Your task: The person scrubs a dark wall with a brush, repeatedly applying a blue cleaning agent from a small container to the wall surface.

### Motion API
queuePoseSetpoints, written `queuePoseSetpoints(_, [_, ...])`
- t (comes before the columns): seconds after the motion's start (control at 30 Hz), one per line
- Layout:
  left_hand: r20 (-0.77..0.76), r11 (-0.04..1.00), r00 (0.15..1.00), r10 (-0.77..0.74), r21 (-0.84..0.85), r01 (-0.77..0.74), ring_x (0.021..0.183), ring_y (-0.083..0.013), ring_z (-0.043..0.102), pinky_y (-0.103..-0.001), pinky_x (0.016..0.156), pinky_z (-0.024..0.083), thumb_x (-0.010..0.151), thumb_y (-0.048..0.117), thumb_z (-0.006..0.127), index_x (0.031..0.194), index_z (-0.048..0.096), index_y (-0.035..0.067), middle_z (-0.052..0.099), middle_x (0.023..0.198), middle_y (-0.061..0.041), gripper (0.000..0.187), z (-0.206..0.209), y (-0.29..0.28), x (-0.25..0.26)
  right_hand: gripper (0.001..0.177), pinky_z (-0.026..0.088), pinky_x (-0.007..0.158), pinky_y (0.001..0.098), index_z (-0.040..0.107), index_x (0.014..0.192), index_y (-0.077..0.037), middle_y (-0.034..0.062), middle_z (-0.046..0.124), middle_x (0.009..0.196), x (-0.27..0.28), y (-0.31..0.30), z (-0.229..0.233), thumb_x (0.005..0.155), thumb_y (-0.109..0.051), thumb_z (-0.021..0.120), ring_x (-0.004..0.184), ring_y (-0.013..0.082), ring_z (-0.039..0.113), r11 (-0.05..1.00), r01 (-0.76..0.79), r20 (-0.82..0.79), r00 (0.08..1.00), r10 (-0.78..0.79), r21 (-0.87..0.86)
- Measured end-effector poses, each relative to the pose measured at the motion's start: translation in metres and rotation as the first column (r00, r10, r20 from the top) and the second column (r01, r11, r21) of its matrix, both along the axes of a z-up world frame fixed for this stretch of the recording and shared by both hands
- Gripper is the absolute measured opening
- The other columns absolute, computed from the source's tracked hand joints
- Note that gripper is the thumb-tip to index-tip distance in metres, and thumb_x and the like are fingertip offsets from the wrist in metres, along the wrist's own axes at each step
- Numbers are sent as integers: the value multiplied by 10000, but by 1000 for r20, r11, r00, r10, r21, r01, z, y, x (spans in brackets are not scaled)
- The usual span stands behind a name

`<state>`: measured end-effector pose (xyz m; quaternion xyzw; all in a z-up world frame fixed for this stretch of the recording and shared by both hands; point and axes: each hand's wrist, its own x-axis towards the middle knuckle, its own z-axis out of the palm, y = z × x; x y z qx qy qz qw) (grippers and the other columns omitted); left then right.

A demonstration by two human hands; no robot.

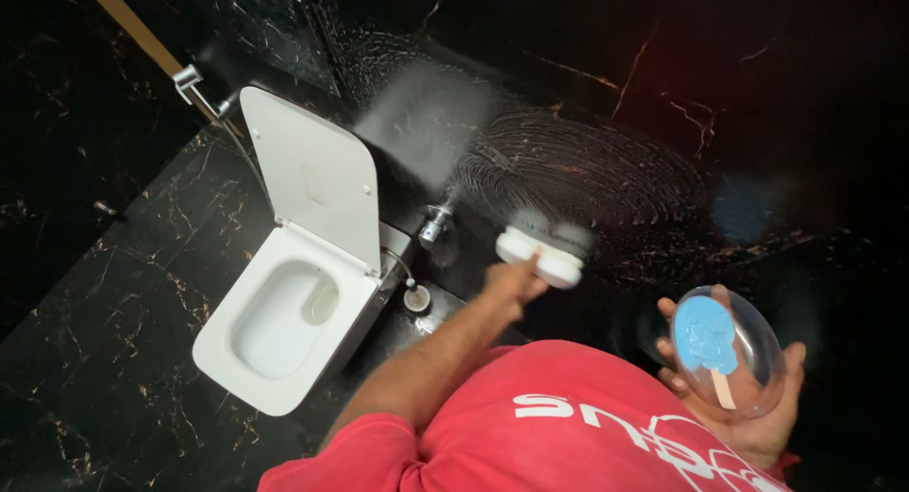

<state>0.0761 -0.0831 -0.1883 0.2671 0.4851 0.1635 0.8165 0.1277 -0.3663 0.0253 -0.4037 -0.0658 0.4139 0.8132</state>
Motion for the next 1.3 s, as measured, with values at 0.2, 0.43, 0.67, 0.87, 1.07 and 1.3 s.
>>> queuePoseSetpoints(0.2, [207,999,978,-31,-29,37,843,-162,672,-277,710,638,919,374,732,1238,645,27,691,1061,-82,479,95,-2,-14,858,494,744,368,362,1648,-168,323,374,1645,6,-1,-4,1068,-794,457,1134,350,552,992,-25,-30,999,29,125])
queuePoseSetpoints(0.43, [282,880,937,204,367,-302,646,-106,607,-250,634,573,928,399,788,990,668,-21,624,790,-44,441,156,108,-79,921,471,699,312,371,1671,-189,293,406,1598,2,1,3,1012,-832,407,1076,287,548,998,40,57,998,-37,-56])
queuePoseSetpoints(0.67, [53,966,970,236,99,-240,634,-113,609,-259,545,518,877,407,786,1035,700,1,685,884,-64,443,31,79,-47,921,460,676,322,369,1665,-187,298,408,1572,4,-6,1,1005,-828,400,1055,287,545,997,52,99,994,-47,-54])
queuePoseSetpoints(0.87, [124,998,992,-40,-35,44,789,-133,688,-271,702,623,910,362,784,1234,650,0,720,1081,-87,504,20,-9,-2,876,517,787,397,370,1716,-155,323,372,1644,7,-6,-8,1111,-782,451,1141,371,563,960,-57,-102,991,88,274])
queuePoseSetpoints(1.07, [260,986,962,89,113,-121,815,-146,720,-301,766,624,895,397,697,1197,656,-1,727,1001,-75,501,134,63,-46,919,481,727,323,367,1676,-195,285,397,1615,4,0,2,1013,-828,428,1084,293,554,1000,11,47,999,-10,-28])
queuePoseSetpoints(1.3, [306,882,923,232,335,-332,703,-115,558,-255,639,489,953,432,796,1032,702,16,650,873,-53,433,131,119,-77,942,470,699,306,371,1657,-233,259,426,1585,-6,5,15,956,-862,379,1033,260,558,982,89,70,994,-79,-169])
